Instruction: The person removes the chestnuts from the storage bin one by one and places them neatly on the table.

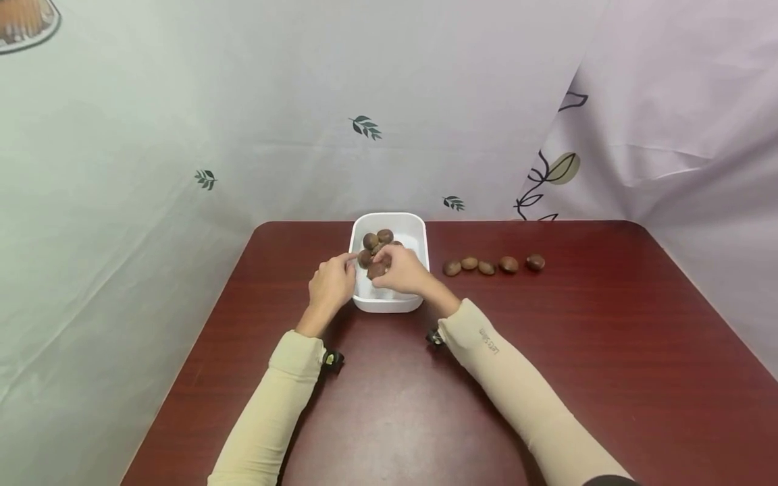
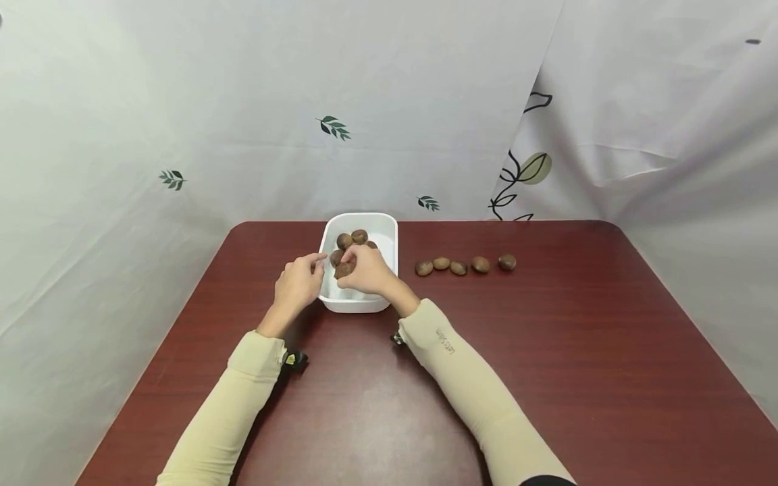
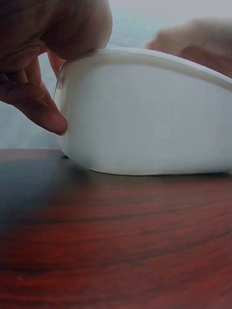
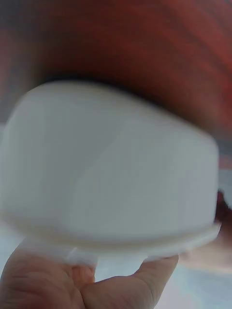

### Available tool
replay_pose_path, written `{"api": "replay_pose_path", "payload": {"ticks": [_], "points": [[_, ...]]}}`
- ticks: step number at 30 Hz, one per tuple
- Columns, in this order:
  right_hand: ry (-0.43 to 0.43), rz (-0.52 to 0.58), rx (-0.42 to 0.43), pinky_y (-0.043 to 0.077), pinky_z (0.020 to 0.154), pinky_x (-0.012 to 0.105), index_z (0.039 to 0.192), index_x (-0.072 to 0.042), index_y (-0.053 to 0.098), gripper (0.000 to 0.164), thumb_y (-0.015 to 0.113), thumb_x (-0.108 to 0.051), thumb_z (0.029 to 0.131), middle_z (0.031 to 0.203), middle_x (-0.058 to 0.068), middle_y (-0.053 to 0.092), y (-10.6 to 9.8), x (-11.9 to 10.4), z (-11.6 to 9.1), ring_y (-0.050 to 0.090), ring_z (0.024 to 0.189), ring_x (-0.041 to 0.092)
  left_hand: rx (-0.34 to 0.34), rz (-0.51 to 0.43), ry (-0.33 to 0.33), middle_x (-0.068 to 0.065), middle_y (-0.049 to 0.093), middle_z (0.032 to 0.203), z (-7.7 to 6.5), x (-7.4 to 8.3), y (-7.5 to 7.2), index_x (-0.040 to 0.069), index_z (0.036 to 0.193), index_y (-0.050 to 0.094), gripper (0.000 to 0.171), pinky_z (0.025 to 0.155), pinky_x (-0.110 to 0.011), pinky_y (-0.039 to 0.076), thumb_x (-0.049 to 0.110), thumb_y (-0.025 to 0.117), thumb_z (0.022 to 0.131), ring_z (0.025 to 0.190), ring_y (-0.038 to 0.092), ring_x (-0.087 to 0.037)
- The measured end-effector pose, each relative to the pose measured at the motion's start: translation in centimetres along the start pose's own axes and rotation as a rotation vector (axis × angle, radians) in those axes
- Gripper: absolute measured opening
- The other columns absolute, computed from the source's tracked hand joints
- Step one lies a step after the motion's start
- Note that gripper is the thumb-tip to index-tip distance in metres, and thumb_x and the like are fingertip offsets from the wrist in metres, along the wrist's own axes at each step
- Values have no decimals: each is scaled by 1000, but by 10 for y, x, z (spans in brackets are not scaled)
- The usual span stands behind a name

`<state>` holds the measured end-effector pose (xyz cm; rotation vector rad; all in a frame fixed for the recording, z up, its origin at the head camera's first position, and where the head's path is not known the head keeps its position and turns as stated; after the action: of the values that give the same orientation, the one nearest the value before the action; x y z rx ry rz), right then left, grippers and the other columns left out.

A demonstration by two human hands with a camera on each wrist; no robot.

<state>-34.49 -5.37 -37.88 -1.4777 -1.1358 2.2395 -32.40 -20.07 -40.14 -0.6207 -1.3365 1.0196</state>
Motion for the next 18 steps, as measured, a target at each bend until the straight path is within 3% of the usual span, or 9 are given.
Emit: {"api": "replay_pose_path", "payload": {"ticks": [9,18], "points": [[88,44,107,49,61,26,94,-9,63,36,79,-21,65,83,1,65,-63,22,-29,63,71,14,-10,-8,-11,-9,64,113,1,-1,-1,27,120,62,34,67,-51,45,29,43,92,91,62,-35],[146,63,159,51,60,30,97,-6,62,39,81,-20,65,79,6,67,-96,52,-51,64,71,17,-3,-12,-1,-8,64,114,1,-2,0,27,120,62,33,67,-51,45,29,44,92,90,62,-35]]}}
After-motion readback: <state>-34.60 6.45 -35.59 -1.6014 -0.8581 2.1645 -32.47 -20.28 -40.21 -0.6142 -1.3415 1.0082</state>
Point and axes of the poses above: each hand's wrist, its own z-axis towards the middle knuckle, its own y-axis out of the palm, x = y × z, the point moved 7 cm from there along z, towards the middle knuckle
